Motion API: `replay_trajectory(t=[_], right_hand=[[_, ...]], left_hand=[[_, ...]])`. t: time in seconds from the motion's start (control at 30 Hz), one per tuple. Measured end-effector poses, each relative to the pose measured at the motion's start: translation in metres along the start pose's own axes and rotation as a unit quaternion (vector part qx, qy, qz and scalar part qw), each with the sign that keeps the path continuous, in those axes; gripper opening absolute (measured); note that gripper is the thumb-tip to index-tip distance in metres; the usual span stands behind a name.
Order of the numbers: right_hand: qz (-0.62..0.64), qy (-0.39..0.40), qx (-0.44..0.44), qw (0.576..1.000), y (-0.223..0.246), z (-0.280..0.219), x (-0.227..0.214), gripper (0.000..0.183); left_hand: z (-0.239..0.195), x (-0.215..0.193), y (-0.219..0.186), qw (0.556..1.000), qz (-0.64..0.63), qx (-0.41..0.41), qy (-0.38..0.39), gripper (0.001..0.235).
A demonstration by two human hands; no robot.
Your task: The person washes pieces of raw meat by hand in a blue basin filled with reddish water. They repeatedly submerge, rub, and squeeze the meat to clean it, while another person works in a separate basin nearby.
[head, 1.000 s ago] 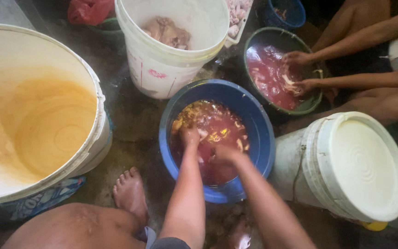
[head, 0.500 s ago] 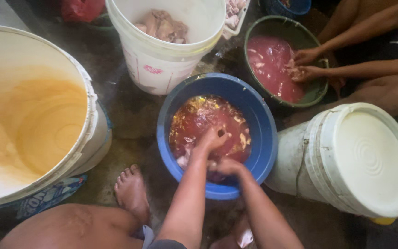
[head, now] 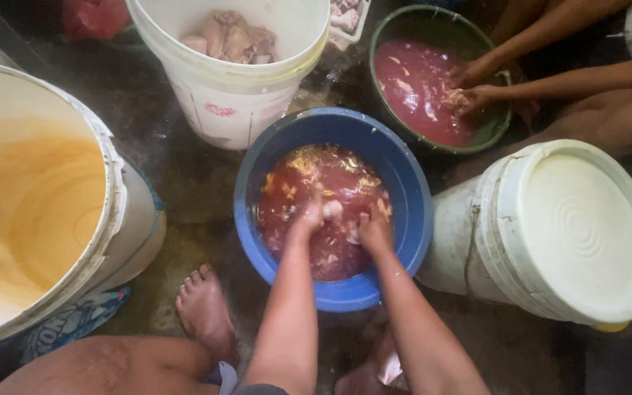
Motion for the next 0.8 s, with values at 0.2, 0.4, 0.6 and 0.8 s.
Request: replay_trajectory(t=[0.2,0.4,0.6,0.8], right_hand=[[-0.033,0.101,0.027,0.994,0.034,-0.015,0.029,0.043],[0.383,0.133,0.263,0.876,-0.011,-0.011,0.094,0.029],[0.314,0.074,0.240,0.916,-0.047,-0.005,0.104,0.025],[-0.102,0.233,0.210,0.944,-0.063,0.002,0.091,0.042]], left_hand=[[-0.069,0.010,-0.050,0.950,-0.241,-0.112,0.165,0.088],[-0.091,0.020,-0.061,0.985,-0.048,-0.114,0.122,0.078],[-0.060,0.039,-0.022,0.987,0.036,-0.031,0.153,0.070],[-0.045,0.020,-0.015,0.985,0.056,0.020,0.165,0.057]])
Point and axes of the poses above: each hand's wrist, its own z-axis towards the middle knuckle, its own x-axis out of the palm, y = z × x, the point moved 6 cm from there along z, towards the middle knuckle, and after that the axes turned 1 degree about z, right-handed, at the moved point
